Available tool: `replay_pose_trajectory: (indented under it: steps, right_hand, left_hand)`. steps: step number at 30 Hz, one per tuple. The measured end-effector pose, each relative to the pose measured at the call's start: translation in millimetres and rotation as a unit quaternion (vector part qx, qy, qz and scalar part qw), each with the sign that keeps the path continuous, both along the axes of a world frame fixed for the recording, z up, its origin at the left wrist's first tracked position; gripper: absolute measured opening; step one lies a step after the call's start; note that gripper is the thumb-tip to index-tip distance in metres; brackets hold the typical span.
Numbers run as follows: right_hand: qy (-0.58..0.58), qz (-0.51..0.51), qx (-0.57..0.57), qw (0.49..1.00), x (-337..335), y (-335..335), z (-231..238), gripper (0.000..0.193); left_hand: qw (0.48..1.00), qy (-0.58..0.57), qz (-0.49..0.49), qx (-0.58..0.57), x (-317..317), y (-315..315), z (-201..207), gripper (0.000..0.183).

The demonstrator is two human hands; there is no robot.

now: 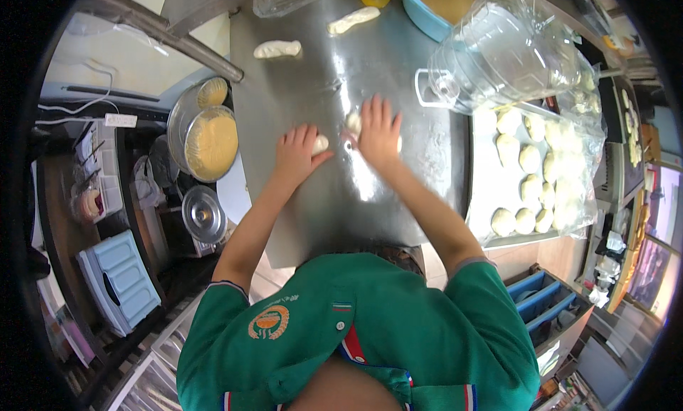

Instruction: The person shapes dough into flatbreads on a stainless steel counter, then places them on a griddle to cook. They use tongs to flip the flatbreads and transfer cooked ones to a cooling rack.

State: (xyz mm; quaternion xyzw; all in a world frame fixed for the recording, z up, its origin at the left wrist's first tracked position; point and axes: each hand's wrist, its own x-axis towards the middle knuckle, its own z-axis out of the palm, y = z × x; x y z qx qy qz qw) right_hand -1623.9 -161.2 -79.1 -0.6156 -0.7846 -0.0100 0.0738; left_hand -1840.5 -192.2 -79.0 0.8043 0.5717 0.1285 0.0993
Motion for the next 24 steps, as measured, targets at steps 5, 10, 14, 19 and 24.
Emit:
replay_pose_trajectory:
  steps: [5, 10, 14, 19, 24]
  right_hand:
    - [0.078, 0.164, -0.030, 0.983, 1, -76, 4, 0.071]
    - [0.105, 0.162, -0.025, 0.981, 12, 4, 21, 0.045]
    - [0.136, 0.081, 0.188, 0.969, 13, 52, 63, 0.042]
    - [0.241, 0.189, 0.202, 0.930, 96, -12, 78, 0.033]
    - [0.022, -0.265, 0.276, 0.924, 284, -36, 13, 0.069]
  left_hand:
    - [0.991, -0.132, 0.032, 0.012, -20, 15, -13, 0.040]
    - [0.967, -0.162, 0.120, 0.154, -3, 102, 25, 0.036]
    - [0.966, -0.151, 0.062, 0.202, 14, 163, 56, 0.052]
    - [0.988, -0.076, -0.008, 0.132, 14, 116, 46, 0.048]
    - [0.989, -0.121, -0.064, 0.053, 32, 45, 29, 0.042]
